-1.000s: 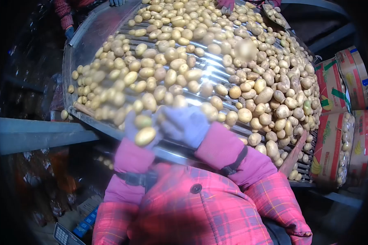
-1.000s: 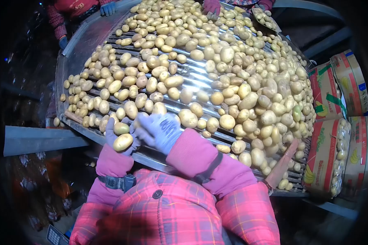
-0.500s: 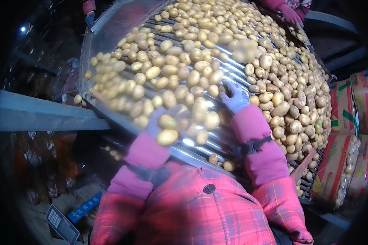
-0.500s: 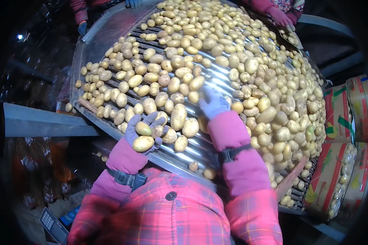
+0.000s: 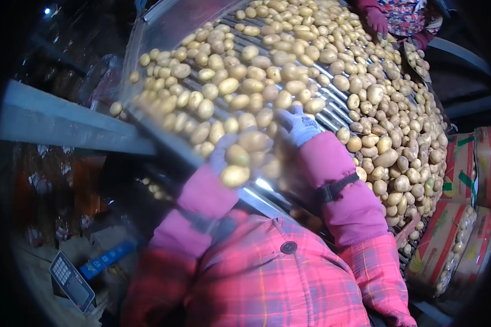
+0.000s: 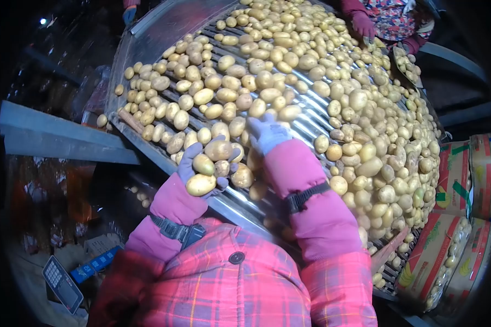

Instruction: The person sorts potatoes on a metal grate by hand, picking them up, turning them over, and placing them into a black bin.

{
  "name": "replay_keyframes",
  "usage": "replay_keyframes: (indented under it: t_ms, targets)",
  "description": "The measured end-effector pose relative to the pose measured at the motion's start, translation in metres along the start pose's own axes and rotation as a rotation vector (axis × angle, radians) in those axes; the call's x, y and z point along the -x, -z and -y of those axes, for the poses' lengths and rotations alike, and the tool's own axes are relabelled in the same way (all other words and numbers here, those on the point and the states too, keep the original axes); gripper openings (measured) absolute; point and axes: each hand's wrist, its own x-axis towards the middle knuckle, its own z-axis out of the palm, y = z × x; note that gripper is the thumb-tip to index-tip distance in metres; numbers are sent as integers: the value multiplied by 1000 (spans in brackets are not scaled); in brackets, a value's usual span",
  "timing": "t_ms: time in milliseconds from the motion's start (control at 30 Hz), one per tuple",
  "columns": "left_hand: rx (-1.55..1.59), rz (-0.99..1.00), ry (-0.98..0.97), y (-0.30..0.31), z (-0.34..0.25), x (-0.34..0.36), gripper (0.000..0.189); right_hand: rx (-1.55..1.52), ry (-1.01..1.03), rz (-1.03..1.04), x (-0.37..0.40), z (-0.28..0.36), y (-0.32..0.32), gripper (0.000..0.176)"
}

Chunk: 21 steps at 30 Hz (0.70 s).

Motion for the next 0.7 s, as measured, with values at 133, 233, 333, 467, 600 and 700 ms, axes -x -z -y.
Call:
replay_keyframes:
  t_ms: [133, 233, 333, 467, 600, 700]
  targets:
    - [-25, -17, -44, -3, 2, -7, 46, 3, 124, 80, -31, -19, -13, 35]
    - [-207, -70, -125, 2, 2, -13, 44, -12, 76, 116, -26, -17, -5, 34]
    - [-215, -109, -63, 7, -3, -16, 43, -458, 136, -97, -31, -37, -22, 30]
    - [-317, -207, -118, -20, 8, 0, 47, -845, 254, -10, -11, -8, 10, 32]
    - [-311, -137, -308, -6, 12, -26, 55, -285, 696, -162, 18, 43, 0, 25]
    - [-414, -166, -107, 0, 7, -7, 61, -595, 635, -164, -8, 33, 19, 27]
